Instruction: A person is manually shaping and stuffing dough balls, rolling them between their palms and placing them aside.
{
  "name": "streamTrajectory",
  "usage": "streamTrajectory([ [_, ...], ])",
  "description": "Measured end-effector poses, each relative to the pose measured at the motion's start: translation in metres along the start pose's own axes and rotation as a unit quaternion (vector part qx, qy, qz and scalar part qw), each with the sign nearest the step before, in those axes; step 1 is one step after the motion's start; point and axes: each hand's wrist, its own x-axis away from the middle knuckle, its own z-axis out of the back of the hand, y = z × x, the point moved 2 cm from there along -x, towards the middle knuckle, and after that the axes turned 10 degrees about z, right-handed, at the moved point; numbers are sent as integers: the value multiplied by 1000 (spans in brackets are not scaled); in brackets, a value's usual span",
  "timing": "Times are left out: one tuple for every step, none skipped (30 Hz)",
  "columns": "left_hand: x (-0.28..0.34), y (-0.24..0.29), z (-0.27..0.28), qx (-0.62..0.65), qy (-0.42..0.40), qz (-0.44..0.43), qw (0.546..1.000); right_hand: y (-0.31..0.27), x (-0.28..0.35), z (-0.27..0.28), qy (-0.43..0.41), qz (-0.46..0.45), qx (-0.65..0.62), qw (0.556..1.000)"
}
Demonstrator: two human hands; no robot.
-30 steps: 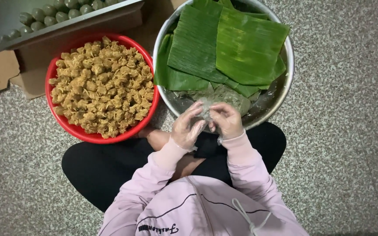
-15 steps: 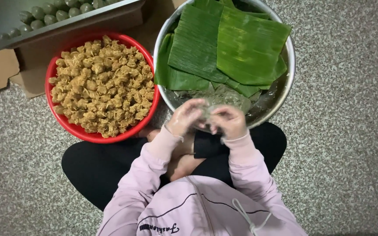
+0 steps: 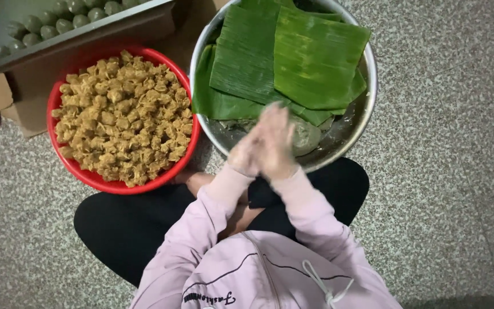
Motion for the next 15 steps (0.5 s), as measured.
streamTrajectory([
  [-11, 0, 18, 49, -60, 37, 996, -30, -12, 5, -7, 61, 9, 998],
  [-21, -4, 35, 100, -119, 73, 985, -60, -22, 11, -16, 121, 18, 992],
  [-22, -14, 41, 101, -121, 74, 985, -48, -24, 6, -16, 121, 20, 992],
  [-21, -26, 48, 107, -105, 84, 985, -36, -25, -1, -46, 96, 81, 991],
  [-20, -38, 55, 114, -90, 94, 985, -24, -26, -7, -76, 71, 141, 985],
  [-17, -44, 57, 114, -89, 94, 985, -5, -22, 1, -76, 71, 141, 985],
  [-13, -51, 60, 122, -66, 111, 984, 16, -19, 10, -77, 6, 84, 993],
  [-13, -57, 61, 127, -47, 130, 982, 39, -17, 20, -74, -59, 29, 995],
  [-14, -29, 43, 126, -49, 131, 982, 43, -16, 17, -72, -59, 31, 995],
  [-15, -1, 25, 110, -60, 90, 988, 48, -13, 16, -72, -55, 35, 995],
  [-15, 27, 7, 94, -72, 49, 992, 52, -10, 14, -73, -50, 39, 995],
  [-28, 5, 9, 96, -74, 49, 991, 55, -7, 13, -74, -49, 42, 995],
  [-38, -10, 5, 79, -264, -90, 957, 58, -5, 12, -79, -39, 48, 995],
  [-41, -26, 5, 59, -434, -228, 869, 59, -2, 8, -85, -28, 50, 995],
  [-28, -26, 15, 60, -434, -230, 869, 56, -1, 5, -86, -27, 50, 995],
])
